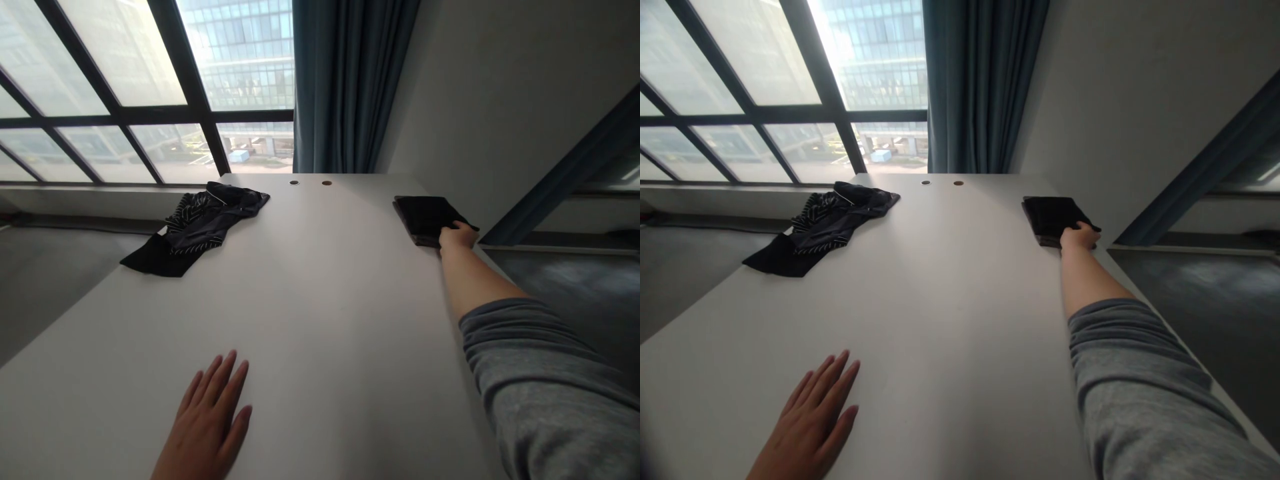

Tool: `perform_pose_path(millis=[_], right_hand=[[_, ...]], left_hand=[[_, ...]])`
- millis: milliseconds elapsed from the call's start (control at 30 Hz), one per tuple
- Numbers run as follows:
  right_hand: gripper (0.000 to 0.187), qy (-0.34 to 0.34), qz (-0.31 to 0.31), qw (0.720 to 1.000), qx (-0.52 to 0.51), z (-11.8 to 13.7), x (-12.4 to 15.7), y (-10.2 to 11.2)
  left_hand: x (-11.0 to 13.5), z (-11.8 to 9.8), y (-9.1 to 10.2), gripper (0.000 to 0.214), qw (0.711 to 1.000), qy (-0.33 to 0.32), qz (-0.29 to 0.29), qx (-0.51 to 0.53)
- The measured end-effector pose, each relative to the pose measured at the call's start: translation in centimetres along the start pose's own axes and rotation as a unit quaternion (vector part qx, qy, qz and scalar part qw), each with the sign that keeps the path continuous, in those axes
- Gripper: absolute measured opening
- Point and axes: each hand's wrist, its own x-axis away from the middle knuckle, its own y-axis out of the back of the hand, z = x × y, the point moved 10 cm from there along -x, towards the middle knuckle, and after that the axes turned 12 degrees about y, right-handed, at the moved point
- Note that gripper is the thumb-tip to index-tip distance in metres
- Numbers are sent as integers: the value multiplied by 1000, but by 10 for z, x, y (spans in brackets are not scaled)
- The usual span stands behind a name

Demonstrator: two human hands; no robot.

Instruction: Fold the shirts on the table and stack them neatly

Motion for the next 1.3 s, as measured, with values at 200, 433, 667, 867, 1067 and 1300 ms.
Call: perform_pose_path(millis=[200,433,667,867,1067,1300], right_hand=[[38,-94,-40,995,23,2,42,28],[28,199,219,955,-15,143,144,12],[47,257,360,896,33,201,229,20],[50,249,364,897,39,202,225,17],[48,242,345,906,35,204,219,19],[46,218,352,910,32,205,217,20]], left_hand=[[1,3,-8,74,1000,10,16,-5],[-20,9,-10,59,999,-22,43,19],[-152,54,-24,48,997,35,69,31],[-259,136,-37,51,979,202,-4,9],[-317,194,-41,59,962,272,-8,-25],[-369,260,-53,60,933,337,122,-21]])
